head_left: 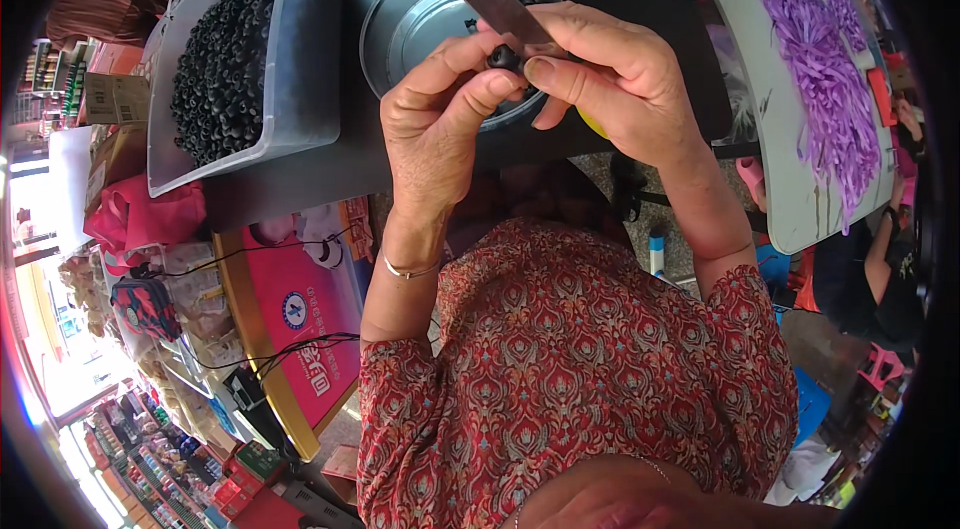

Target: Using a knife to trim or cut small black circular parts at a workbench.

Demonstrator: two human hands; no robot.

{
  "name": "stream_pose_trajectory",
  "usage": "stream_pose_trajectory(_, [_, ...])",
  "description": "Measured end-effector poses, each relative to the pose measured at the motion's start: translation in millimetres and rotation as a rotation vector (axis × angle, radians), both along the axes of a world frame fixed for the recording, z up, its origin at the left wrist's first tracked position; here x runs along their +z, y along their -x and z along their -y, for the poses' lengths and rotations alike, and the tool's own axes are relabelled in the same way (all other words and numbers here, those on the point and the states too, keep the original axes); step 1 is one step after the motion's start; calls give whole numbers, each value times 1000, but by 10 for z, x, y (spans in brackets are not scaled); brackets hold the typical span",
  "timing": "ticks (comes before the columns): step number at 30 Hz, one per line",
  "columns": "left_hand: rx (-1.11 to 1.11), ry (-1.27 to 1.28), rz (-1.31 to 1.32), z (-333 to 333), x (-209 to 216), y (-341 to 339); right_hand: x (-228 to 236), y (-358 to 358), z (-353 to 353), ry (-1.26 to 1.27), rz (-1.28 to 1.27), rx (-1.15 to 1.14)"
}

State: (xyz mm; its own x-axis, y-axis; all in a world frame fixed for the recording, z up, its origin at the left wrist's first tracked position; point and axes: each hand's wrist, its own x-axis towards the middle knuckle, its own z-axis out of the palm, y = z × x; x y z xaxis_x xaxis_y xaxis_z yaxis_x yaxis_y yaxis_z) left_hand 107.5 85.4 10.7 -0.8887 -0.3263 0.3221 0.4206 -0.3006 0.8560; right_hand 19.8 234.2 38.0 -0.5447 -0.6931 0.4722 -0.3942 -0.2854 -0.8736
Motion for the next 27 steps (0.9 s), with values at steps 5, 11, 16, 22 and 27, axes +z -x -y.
stream_pose_trajectory(5, [24, -53, -19, -9, -40, 14, 22, 22, -7, -30, 234, 74])
stream_pose_trajectory(11, [7, -105, 2, -28, -67, 17, 13, -43, 38, -46, -12, -9])
stream_pose_trajectory(16, [14, -29, -36, 18, -131, -5, -19, 4, 82, -56, 97, -1])
stream_pose_trajectory(22, [-29, -58, -63, 61, -201, 19, -8, 30, 83, -70, 223, 85])
stream_pose_trajectory(27, [25, -19, -82, 69, -214, 20, -12, -94, 145, 1, 44, 21])
